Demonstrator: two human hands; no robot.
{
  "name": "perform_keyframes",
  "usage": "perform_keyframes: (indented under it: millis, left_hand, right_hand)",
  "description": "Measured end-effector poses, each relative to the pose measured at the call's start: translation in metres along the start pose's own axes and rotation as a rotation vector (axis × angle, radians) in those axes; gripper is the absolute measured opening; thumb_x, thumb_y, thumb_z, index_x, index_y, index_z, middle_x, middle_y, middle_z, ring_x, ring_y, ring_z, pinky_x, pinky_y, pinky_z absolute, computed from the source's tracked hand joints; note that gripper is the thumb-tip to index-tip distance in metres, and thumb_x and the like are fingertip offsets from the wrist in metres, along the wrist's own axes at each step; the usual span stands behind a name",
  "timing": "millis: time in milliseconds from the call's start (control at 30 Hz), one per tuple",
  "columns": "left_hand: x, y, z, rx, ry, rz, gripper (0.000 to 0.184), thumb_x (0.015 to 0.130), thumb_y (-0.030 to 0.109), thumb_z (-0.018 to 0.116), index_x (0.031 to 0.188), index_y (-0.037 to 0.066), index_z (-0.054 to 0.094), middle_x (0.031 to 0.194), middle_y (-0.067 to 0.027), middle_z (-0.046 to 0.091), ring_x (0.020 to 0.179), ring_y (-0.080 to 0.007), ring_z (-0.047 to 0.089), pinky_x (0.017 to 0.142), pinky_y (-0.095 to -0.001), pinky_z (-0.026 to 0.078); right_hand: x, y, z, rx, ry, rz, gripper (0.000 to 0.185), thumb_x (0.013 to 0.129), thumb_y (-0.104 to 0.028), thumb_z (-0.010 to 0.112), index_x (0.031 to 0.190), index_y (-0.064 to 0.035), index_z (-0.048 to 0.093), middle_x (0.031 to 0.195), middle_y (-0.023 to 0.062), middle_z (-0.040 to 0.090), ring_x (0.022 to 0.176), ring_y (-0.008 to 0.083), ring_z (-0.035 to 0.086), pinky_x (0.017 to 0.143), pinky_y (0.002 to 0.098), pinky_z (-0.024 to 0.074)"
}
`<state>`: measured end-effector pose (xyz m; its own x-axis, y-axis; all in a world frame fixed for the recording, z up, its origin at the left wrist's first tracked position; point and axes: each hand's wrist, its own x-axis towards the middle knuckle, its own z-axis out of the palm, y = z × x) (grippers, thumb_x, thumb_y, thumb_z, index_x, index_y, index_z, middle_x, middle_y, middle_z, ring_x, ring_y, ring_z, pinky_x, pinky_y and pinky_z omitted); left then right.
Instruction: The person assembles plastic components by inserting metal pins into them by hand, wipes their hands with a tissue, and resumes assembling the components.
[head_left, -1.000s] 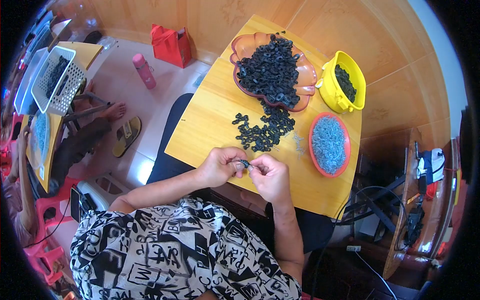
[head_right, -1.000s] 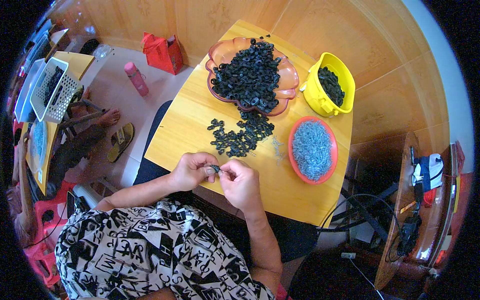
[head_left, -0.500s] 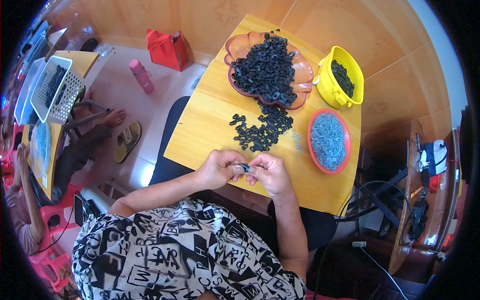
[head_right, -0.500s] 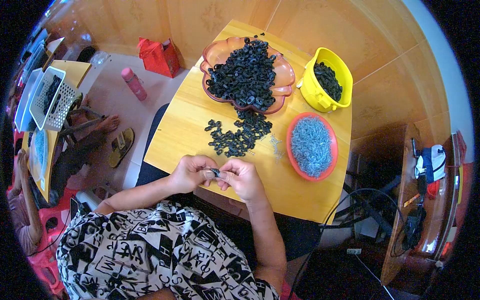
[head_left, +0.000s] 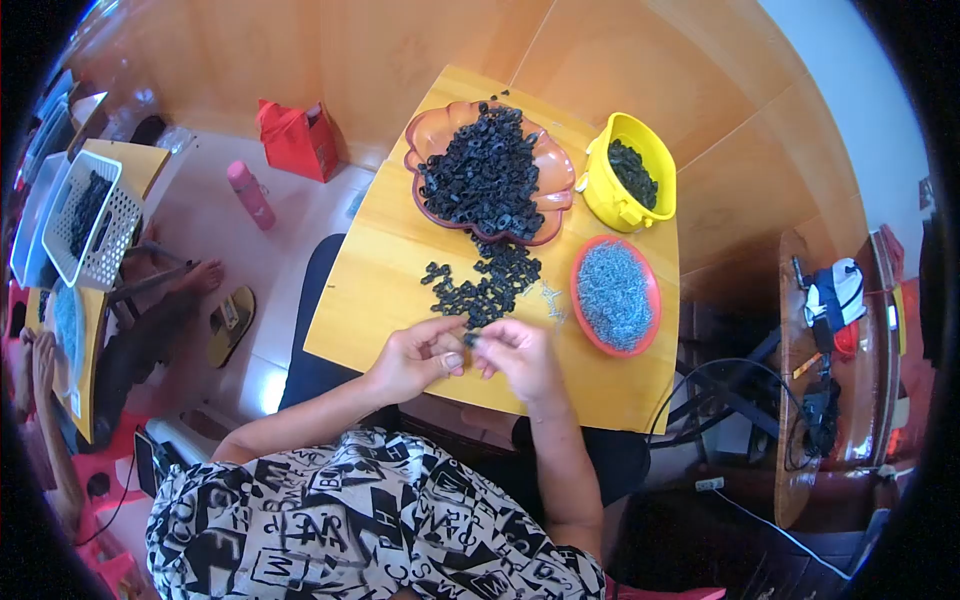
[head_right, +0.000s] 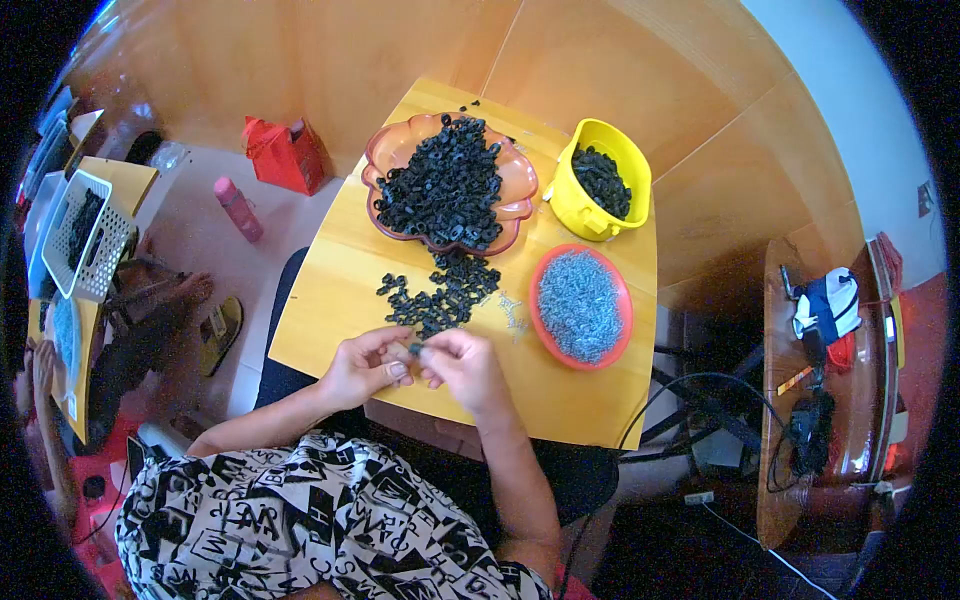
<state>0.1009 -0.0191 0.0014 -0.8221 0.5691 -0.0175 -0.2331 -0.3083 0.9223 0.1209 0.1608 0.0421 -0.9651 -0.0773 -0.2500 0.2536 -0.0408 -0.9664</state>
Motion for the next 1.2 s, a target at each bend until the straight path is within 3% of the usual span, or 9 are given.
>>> perform_keyframes:
  millis: [233,333,500,567,633,733,1000,1100,1200]
  left_hand:
    - [-0.003,-0.009,-0.006,-0.154,-0.039,-0.009,0.040,0.086,0.003,0.054,0.123,-0.003,0.039,0.095,-0.0072,0.056,0.083,-0.0156,0.059,0.073,-0.0254,0.048]
    - [-0.003,-0.008,-0.007,-0.152,-0.029,-0.022,0.039,0.086,0.001,0.053,0.122,-0.004,0.040,0.096,-0.0071,0.056,0.084,-0.0158,0.059,0.076,-0.0264,0.049]
    - [-0.006,-0.003,-0.006,-0.159,-0.057,-0.072,0.032,0.085,-0.003,0.052,0.117,-0.007,0.044,0.097,-0.0073,0.055,0.088,-0.0129,0.055,0.082,-0.0270,0.049]
    - [-0.004,-0.003,-0.007,-0.133,-0.088,-0.095,0.030,0.085,-0.003,0.051,0.115,-0.007,0.046,0.096,-0.0081,0.055,0.087,-0.0135,0.056,0.080,-0.0271,0.049]
    - [-0.005,-0.006,-0.009,-0.112,-0.107,-0.039,0.030,0.085,0.001,0.054,0.114,-0.006,0.048,0.096,-0.0099,0.058,0.084,-0.0166,0.060,0.077,-0.0272,0.049]
    - [-0.005,-0.004,-0.007,-0.110,-0.095,-0.016,0.028,0.085,0.000,0.054,0.112,-0.006,0.050,0.095,-0.0107,0.059,0.082,-0.0169,0.060,0.077,-0.0272,0.049]
    - [-0.010,0.002,-0.005,-0.016,0.032,-0.014,0.019,0.085,0.002,0.055,0.102,-0.005,0.057,0.089,-0.0101,0.060,0.077,-0.0161,0.059,0.067,-0.0274,0.048]
    - [0.007,0.025,-0.002,0.719,-0.030,0.296,0.018,0.078,0.000,0.060,0.095,-0.002,0.061,0.078,-0.0115,0.057,0.077,-0.0223,0.058,0.065,-0.0296,0.047]
    - [0.035,0.028,0.007,0.985,0.020,0.565,0.019,0.069,0.002,0.064,0.087,0.001,0.064,0.074,-0.0126,0.052,0.072,-0.0276,0.055,0.063,-0.0352,0.044]
  right_hand:
    - [0.078,-0.113,-0.127,0.384,0.442,-0.407,0.012,0.086,-0.009,0.052,0.088,0.0024,0.055,0.082,0.0142,0.062,0.068,0.0180,0.062,0.059,0.0272,0.0522]
    - [0.085,-0.128,-0.139,0.306,0.603,-0.207,0.017,0.087,-0.011,0.052,0.092,0.0047,0.054,0.084,0.0155,0.062,0.068,0.0179,0.062,0.058,0.0264,0.0520]
    - [0.047,-0.065,-0.091,-0.270,0.524,-0.198,0.021,0.084,-0.016,0.055,0.090,0.0031,0.059,0.080,0.0105,0.063,0.063,0.0125,0.060,0.052,0.0233,0.0477]
    - [0.025,-0.044,-0.069,-0.508,0.481,-0.099,0.017,0.083,-0.015,0.056,0.088,0.0005,0.062,0.079,0.0092,0.064,0.063,0.0114,0.060,0.053,0.0255,0.0464]
    - [0.015,-0.014,-0.060,-0.771,0.468,-0.248,0.014,0.079,-0.004,0.058,0.090,0.0023,0.062,0.074,0.0076,0.063,0.062,0.0144,0.059,0.056,0.0267,0.0463]
    - [0.012,0.007,-0.049,-0.948,0.399,-0.474,0.015,0.073,-0.002,0.062,0.088,0.0008,0.063,0.077,0.0127,0.063,0.067,0.0229,0.061,0.061,0.0315,0.0469]
    - [0.016,0.023,-0.024,-1.079,0.389,-0.510,0.010,0.071,-0.004,0.062,0.080,-0.0015,0.059,0.079,0.0156,0.055,0.079,0.0326,0.055,0.069,0.0400,0.0449]
    - [0.017,0.026,-0.022,-1.123,0.398,-0.536,0.008,0.072,-0.002,0.060,0.080,-0.0010,0.058,0.079,0.0158,0.055,0.076,0.0332,0.055,0.067,0.0401,0.0449]
    - [0.017,0.023,-0.022,-1.213,0.392,-0.545,0.007,0.073,0.000,0.058,0.079,-0.0006,0.057,0.078,0.0163,0.055,0.075,0.0340,0.055,0.066,0.0411,0.0441]
